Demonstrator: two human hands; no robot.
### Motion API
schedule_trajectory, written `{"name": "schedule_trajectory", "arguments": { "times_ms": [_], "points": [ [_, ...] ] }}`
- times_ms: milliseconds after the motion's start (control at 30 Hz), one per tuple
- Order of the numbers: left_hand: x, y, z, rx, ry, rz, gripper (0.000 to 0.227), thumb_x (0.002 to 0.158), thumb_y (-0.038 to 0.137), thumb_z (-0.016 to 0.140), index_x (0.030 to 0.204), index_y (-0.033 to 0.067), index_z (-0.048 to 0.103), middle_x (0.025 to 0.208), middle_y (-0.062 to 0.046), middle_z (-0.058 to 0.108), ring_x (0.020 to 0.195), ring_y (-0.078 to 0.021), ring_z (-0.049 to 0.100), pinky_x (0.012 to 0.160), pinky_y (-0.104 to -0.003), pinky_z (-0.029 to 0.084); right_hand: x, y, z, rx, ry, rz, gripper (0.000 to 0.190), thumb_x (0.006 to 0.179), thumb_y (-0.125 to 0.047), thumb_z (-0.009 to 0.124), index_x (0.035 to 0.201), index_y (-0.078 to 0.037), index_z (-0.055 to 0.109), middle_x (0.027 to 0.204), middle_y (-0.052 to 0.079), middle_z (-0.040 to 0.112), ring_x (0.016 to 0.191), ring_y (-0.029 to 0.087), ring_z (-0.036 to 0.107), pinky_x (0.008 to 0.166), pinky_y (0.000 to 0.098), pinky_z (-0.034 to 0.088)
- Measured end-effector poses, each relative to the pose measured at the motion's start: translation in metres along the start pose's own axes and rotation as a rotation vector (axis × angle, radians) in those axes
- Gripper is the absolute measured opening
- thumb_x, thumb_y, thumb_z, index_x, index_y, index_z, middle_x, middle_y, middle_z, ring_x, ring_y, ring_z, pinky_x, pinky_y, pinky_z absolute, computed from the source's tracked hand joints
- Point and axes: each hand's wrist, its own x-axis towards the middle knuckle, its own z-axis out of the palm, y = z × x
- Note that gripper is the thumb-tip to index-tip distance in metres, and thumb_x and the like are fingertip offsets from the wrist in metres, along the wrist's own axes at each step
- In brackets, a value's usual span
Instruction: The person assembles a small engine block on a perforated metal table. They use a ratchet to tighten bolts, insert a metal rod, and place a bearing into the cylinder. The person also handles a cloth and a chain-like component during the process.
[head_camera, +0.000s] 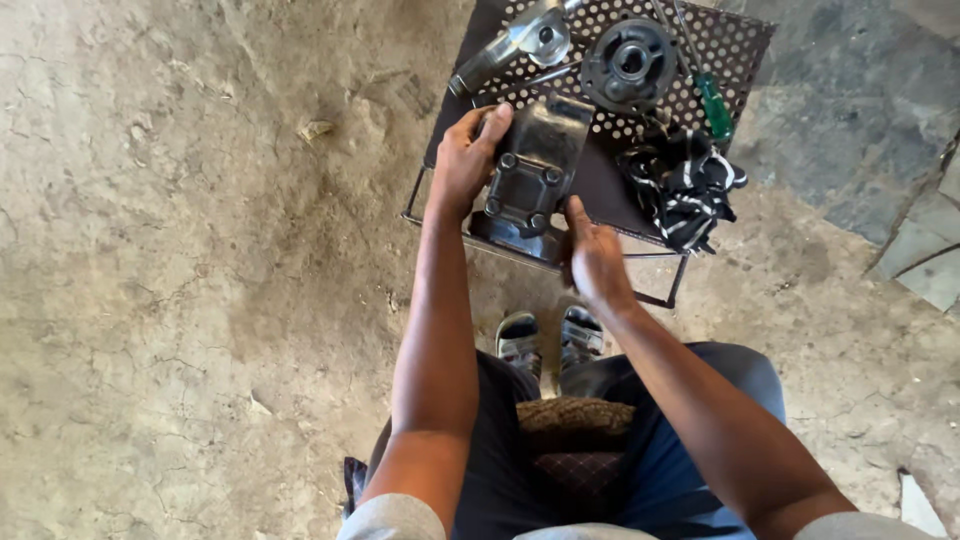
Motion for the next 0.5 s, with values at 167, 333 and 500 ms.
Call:
{"name": "schedule_trajectory", "arguments": {
  "times_ms": [167,333,500],
  "points": [
    [0.003,-0.014,0.002,-0.201,-0.056,0.272,0.040,0.097,0.029,0.072,0.126,0.0006,0.068,0.116,-0.010,0.075,0.107,-0.0137,0.067,0.095,-0.029,0.053,0.015,-0.023,-0.015,-0.154,0.330,-0.618,0.044,0.107,-0.028,0.064,0.072,-0.003,0.060,0.059,0.004,0.052,0.047,0.014,0.044,0.042,0.0292,0.033],
    [-0.006,-0.013,0.004,-0.103,-0.034,0.221,0.035,0.099,0.028,0.071,0.121,0.0016,0.072,0.104,-0.007,0.076,0.096,-0.0120,0.067,0.088,-0.028,0.055,-0.002,-0.072,-0.014,-0.073,0.136,-0.951,0.013,0.100,-0.003,0.074,0.111,0.003,0.073,0.106,0.013,0.070,0.081,0.015,0.065,0.068,0.0245,0.054],
    [-0.006,-0.009,0.005,-0.147,-0.017,0.214,0.032,0.098,0.026,0.072,0.117,0.0008,0.073,0.102,-0.005,0.076,0.093,-0.0112,0.067,0.085,-0.027,0.055,-0.011,-0.083,-0.019,-0.088,0.063,-0.962,0.018,0.097,-0.003,0.077,0.114,0.001,0.073,0.113,0.013,0.072,0.094,0.015,0.071,0.081,0.0254,0.059]
  ]
}}
